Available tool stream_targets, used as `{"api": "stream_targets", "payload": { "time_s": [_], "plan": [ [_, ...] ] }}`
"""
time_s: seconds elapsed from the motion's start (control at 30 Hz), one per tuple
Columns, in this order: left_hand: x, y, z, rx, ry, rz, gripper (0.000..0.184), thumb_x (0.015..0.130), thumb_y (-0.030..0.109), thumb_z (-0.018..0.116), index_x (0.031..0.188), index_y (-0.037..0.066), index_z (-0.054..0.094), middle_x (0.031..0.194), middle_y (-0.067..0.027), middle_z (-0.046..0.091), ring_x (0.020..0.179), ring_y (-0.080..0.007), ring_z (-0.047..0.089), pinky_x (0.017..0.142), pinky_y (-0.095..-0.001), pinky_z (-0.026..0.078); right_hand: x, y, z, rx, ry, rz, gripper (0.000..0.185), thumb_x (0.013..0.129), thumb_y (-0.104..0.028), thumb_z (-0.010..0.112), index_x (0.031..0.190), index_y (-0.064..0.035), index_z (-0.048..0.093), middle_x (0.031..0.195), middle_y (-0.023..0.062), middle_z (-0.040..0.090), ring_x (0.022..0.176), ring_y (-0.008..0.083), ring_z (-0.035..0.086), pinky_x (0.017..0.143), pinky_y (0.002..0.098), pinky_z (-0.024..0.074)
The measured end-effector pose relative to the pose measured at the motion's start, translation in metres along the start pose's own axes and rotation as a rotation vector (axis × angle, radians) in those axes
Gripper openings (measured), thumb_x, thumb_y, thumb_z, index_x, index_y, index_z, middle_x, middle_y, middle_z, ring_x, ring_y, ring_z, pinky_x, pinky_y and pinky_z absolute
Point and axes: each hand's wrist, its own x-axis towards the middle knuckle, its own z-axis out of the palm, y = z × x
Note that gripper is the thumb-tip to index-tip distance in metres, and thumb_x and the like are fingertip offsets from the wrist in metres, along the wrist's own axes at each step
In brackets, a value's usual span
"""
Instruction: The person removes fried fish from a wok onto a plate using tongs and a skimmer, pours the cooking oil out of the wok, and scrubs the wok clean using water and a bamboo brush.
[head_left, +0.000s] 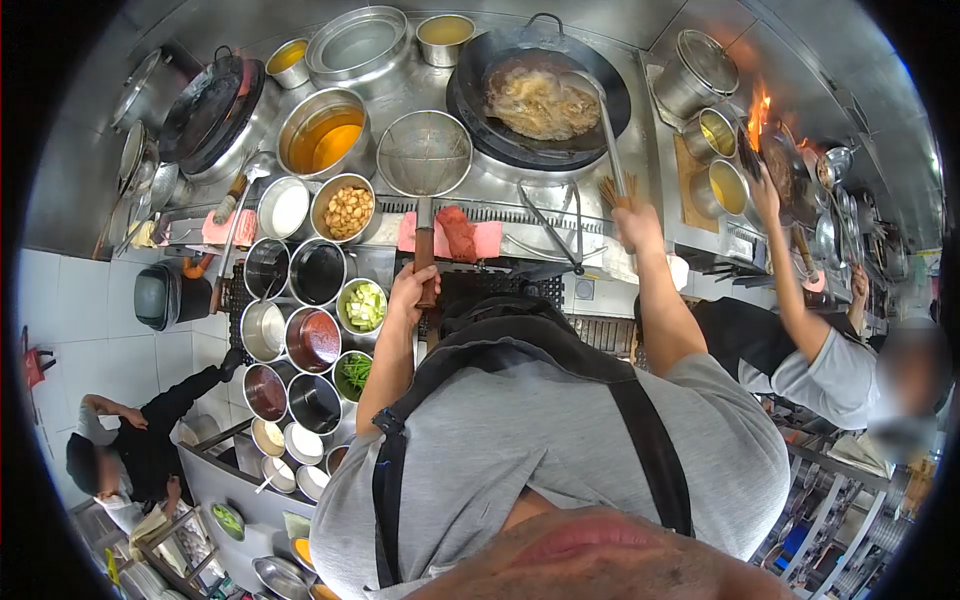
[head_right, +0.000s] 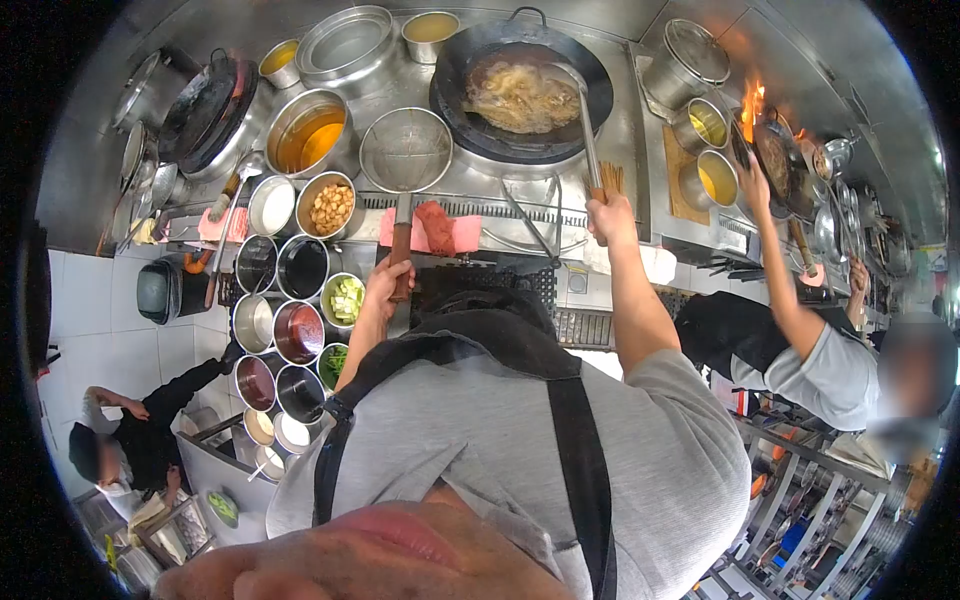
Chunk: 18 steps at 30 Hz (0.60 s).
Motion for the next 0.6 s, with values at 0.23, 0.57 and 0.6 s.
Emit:
{"api": "stream_targets", "payload": {
  "time_s": [0.23,0.57,0.6],
  "plan": [
    [-0.004,-0.002,-0.005,0.011,0.002,-0.012,0.014,0.086,0.012,0.063,0.093,0.005,0.053,0.071,-0.005,0.059,0.057,-0.0148,0.057,0.053,-0.0273,0.047,-0.032,-0.003,-0.021,0.197,-0.095,0.055,0.011,0.077,-0.01,0.058,0.08,0.0003,0.059,0.056,0.0053,0.053,0.043,0.0149,0.052,0.04,0.0306,0.0401],
    [-0.002,0.004,-0.002,0.039,0.035,-0.017,0.015,0.086,0.012,0.063,0.096,0.006,0.054,0.072,-0.0039,0.06,0.058,-0.0142,0.056,0.053,-0.0271,0.046,-0.082,-0.001,-0.027,0.269,-0.113,0.105,0.016,0.079,-0.01,0.062,0.09,0.0014,0.058,0.061,0.0044,0.054,0.042,0.0128,0.051,0.038,0.0288,0.0398],
    [-0.002,0.003,-0.002,0.041,0.032,-0.019,0.015,0.086,0.012,0.063,0.096,0.006,0.054,0.072,-0.0039,0.06,0.058,-0.0142,0.056,0.053,-0.0271,0.046,-0.087,-0.001,-0.029,0.269,-0.11,0.108,0.016,0.079,-0.01,0.062,0.09,0.0014,0.058,0.061,0.0044,0.054,0.042,0.0128,0.051,0.038,0.0288,0.0398]
  ]
}}
